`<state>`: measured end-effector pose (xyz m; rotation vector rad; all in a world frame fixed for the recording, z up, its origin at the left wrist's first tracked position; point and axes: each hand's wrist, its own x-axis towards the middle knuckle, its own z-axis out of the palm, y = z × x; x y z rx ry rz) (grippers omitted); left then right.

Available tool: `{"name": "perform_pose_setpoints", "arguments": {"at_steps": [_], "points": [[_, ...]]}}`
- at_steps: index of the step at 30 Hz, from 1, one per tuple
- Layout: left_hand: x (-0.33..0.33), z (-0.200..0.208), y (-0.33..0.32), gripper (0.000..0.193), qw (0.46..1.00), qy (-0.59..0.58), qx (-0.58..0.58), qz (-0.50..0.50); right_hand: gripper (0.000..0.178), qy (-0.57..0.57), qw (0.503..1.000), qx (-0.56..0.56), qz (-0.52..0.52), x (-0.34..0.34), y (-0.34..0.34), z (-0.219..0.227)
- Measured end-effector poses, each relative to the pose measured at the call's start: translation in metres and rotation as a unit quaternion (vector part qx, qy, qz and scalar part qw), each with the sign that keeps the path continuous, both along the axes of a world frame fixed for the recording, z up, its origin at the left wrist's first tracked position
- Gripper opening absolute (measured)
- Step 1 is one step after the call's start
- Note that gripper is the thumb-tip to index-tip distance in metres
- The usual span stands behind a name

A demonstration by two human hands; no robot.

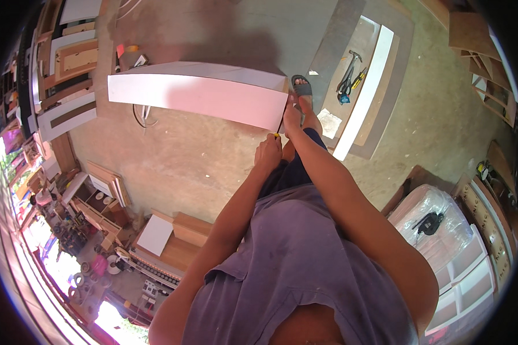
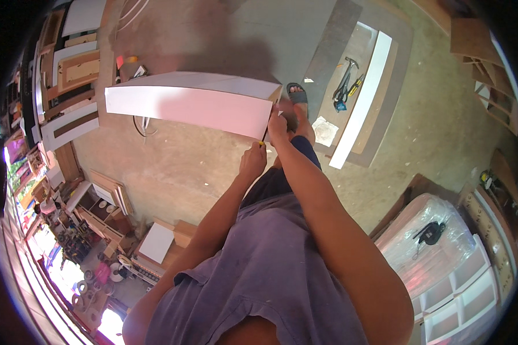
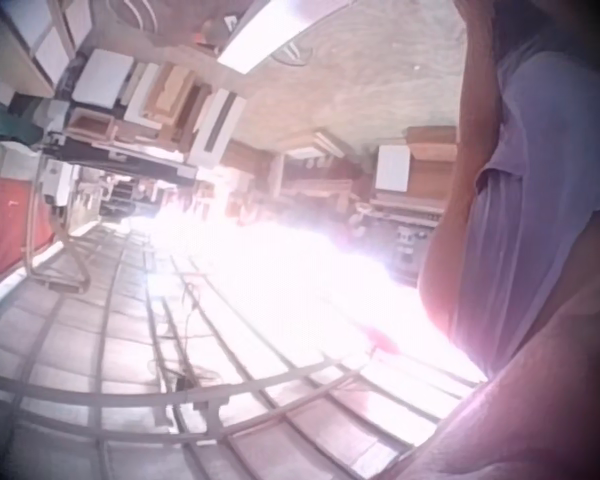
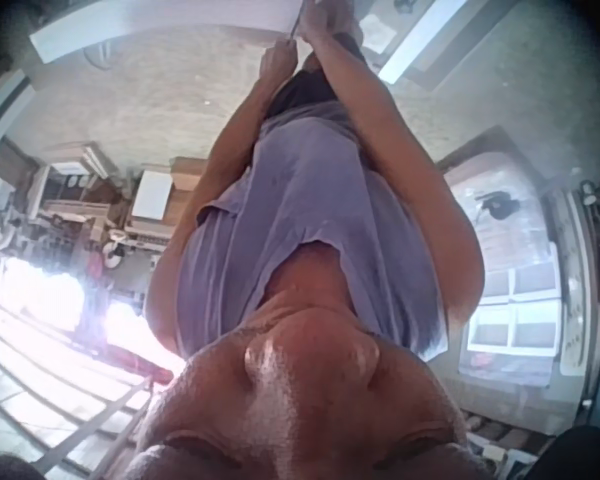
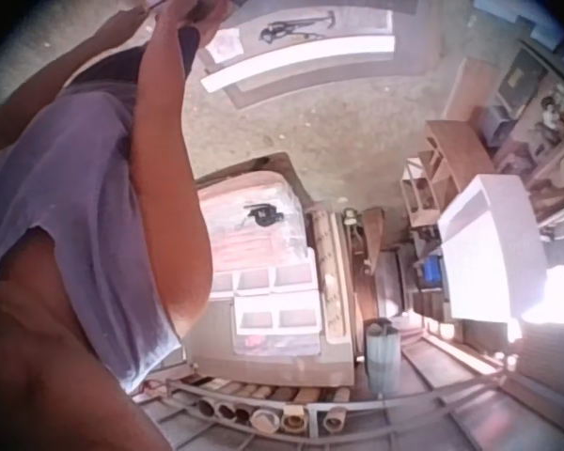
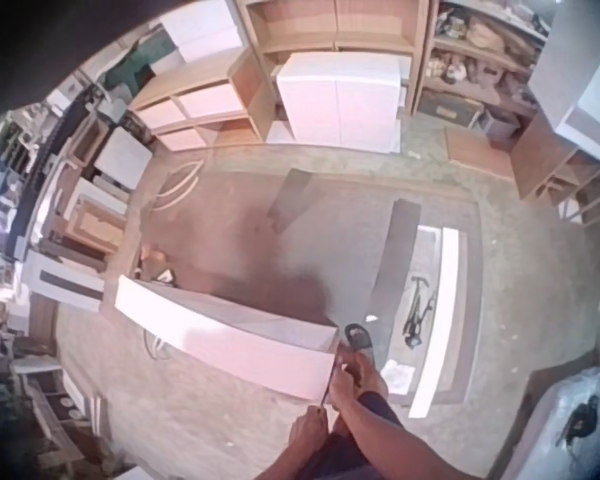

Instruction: The person uses a screwdriver to tighten screws on a white cabinet door, then flips the door and uses a sanding block to smooth its edges. The person then places the door onto a cabinet frame and adjusts a wooden panel.

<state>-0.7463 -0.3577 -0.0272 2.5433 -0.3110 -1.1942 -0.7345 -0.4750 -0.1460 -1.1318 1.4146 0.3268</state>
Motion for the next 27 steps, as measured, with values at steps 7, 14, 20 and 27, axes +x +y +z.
{"name": "perform_pose_setpoints", "arguments": {"at_steps": [7, 14, 20, 27], "points": [[0.012, -0.008, -0.015, 0.036, 0.999, 0.030, 0.013, 0.011, 0.092, 0.030, 0.986, -0.146, 0.078, 0.009, -0.009, -0.012], [0.000, 0.011, -0.004, 0.037, 0.999, 0.002, 0.024, 0.023, 0.082, -0.032, 0.998, -0.003, 0.060, -0.007, -0.008, -0.028], [-0.013, -0.015, 0.015, 0.039, 0.996, 0.033, 0.075, 0.020, 0.051, -0.081, 0.994, -0.052, -0.057, -0.026, 0.041, -0.066], [-0.058, -0.047, 0.133, 0.049, 0.995, 0.091, 0.047, -0.017, 0.023, 0.014, 0.973, 0.229, 0.009, -0.104, 0.065, -0.080]]}}
